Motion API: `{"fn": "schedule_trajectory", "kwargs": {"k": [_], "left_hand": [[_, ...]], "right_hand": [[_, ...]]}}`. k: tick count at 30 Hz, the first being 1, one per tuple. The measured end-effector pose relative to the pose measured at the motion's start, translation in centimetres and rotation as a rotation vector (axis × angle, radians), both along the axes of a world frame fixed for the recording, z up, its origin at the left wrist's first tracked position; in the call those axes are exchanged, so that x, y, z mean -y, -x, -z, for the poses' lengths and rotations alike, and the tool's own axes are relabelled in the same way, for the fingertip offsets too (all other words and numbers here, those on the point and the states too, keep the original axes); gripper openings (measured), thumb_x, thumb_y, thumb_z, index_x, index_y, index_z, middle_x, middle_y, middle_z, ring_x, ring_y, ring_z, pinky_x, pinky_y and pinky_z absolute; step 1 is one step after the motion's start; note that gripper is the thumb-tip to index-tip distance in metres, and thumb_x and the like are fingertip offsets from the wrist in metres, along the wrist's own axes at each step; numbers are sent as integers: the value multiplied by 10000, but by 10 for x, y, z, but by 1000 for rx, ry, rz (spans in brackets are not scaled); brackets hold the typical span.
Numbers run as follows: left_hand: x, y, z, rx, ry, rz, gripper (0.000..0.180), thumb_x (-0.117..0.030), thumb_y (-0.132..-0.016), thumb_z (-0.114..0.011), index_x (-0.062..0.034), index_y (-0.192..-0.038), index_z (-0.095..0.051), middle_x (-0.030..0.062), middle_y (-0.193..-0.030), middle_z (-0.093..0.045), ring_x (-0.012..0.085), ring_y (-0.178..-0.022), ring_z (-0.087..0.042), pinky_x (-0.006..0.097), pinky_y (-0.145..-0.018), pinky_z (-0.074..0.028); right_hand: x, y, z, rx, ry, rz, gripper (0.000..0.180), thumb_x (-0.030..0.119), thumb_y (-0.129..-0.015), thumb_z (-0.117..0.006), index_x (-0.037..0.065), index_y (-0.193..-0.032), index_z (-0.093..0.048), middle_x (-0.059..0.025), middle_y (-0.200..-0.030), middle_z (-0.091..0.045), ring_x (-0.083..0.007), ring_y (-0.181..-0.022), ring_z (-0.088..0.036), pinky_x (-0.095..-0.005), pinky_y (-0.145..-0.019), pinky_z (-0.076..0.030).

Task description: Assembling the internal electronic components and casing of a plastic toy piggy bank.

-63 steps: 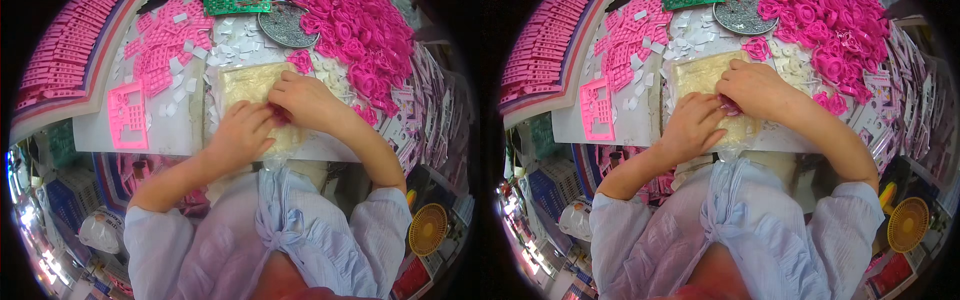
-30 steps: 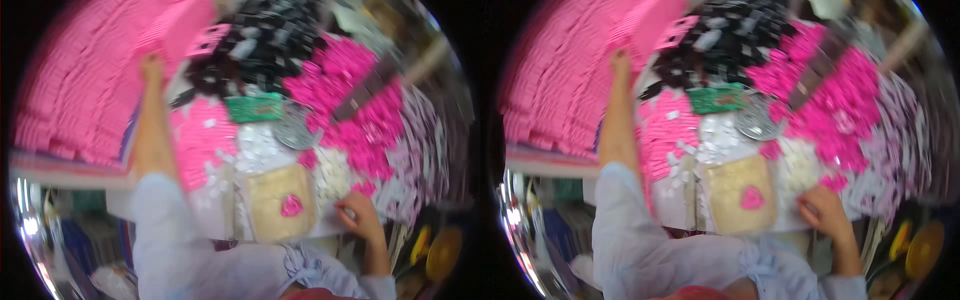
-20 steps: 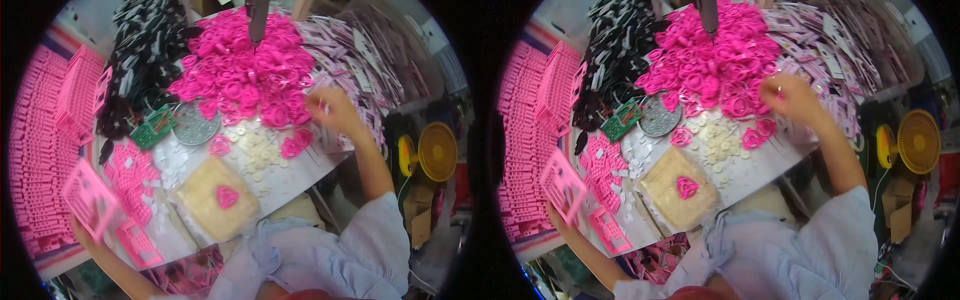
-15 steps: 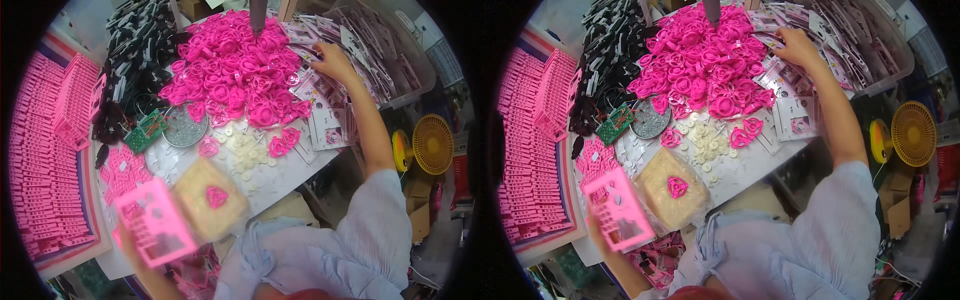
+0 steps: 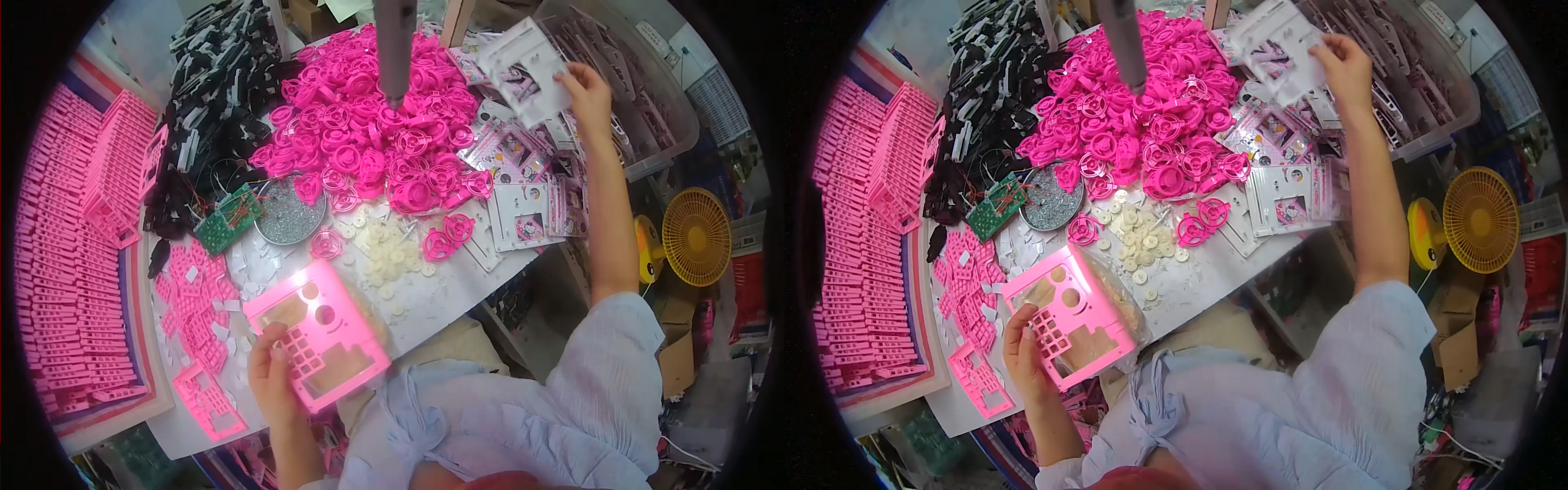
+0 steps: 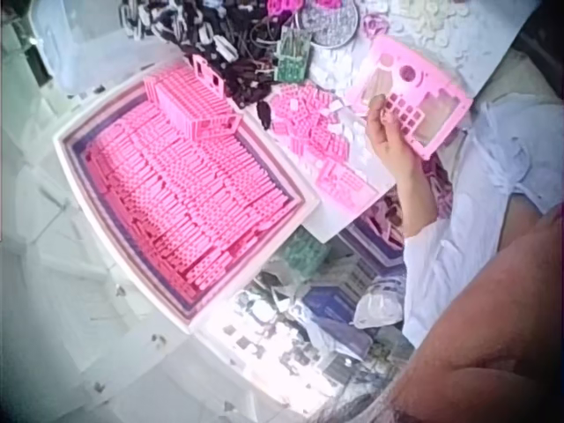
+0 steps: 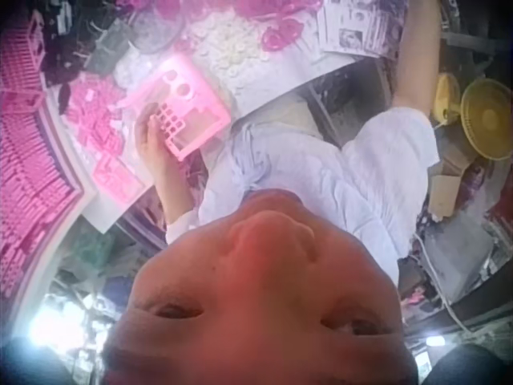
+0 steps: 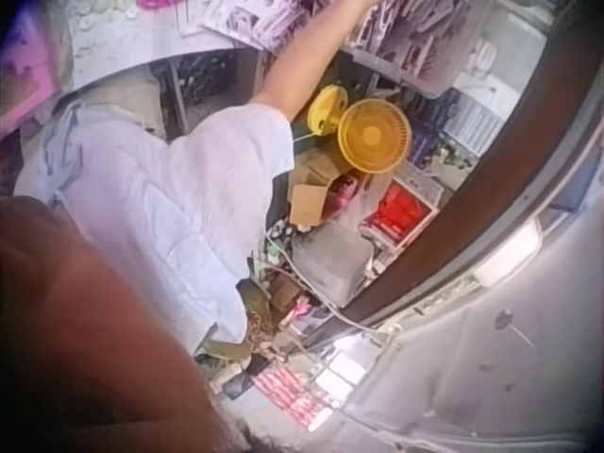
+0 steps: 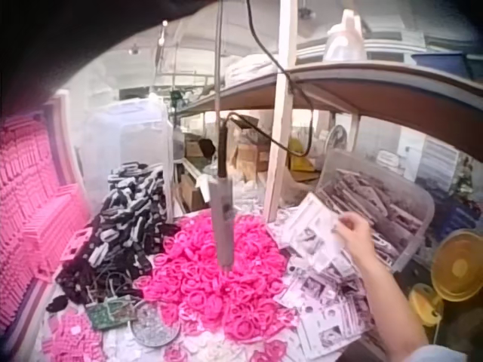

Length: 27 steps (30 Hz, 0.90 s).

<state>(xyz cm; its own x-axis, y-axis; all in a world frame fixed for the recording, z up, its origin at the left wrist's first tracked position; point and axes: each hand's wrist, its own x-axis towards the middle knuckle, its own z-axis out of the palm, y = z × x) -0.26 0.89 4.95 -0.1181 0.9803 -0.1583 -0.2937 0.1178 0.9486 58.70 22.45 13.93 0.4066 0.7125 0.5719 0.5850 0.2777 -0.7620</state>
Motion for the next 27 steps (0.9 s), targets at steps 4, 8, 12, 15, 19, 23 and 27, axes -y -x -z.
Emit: {"fn": "schedule_trajectory", "kwargs": {"k": [4, 8, 12, 15, 19, 23, 27], "left_hand": [[12, -16, -4, 33, -128, -42, 374, -119, -996, -594, 18, -1342, -559, 138, -1323, -592, 236, -1211, -589, 365, -1024, -495], [4, -22, 10, -6, -167, 83, 519, -383, -1044, -503, 43, -1337, -548, 156, -1371, -554, 266, -1311, -510, 406, -1103, -411], [-10, -12, -2, 635, 89, 308, 643, -521, -1041, -459, 40, -1350, -523, 166, -1306, -604, 290, -1220, -586, 427, -1050, -475], [-16, -4, -6, 728, 261, 367, 599, -481, -1019, -538, 15, -1354, -524, 159, -1258, -640, 277, -1138, -639, 425, -986, -526], [-4, 12, 6, 510, 193, 241, 492, -352, -997, -625, -5, -1337, -546, 139, -1226, -668, 237, -1068, -682, 390, -915, -573], [-8, 12, -3, 388, 134, 125, 453, -267, -1011, -597, 7, -1360, -510, 151, -1289, -611, 240, -1147, -629, 401, -992, -507], [-7, -4, 2, -572, -214, -137, 501, -211, -996, -562, 56, -1401, -437, 206, -1372, -456, 313, -1236, -485, 419, -1068, -368]], "right_hand": [[75, 149, -4, -254, -25, -194, 260, 63, -840, -737, -27, -1074, -669, -50, -942, -698, -111, -864, -645, -243, -822, -490], [134, 228, 8, -303, -164, -452, 171, 20, -879, -650, -2, -1049, -655, -74, -918, -689, -168, -875, -642, -288, -834, -495], [124, 292, 25, -188, -398, -1031, 72, 76, -934, -654, 67, -1001, -679, -116, -914, -728, -314, -916, -644, -389, -843, -513], [102, 324, 23, 159, -174, -1393, 229, 130, -848, -746, 61, -1063, -711, -102, -1049, -739, -336, -1022, -655, -424, -897, -515], [111, 344, 42, 260, 82, -1071, 493, 257, -825, -800, 55, -1243, -634, -90, -1288, -642, -280, -1039, -661, -364, -897, -522], [143, 348, 90, -726, 770, -1235, 601, 290, -936, -724, 19, -1416, -482, -95, -1310, -614, -168, -1095, -623, -304, -942, -504], [165, 385, 91, -968, 608, -1225, 529, 191, -990, -653, -24, -1429, -450, -84, -1301, -604, -124, -1162, -574, -308, -998, -476]]}}
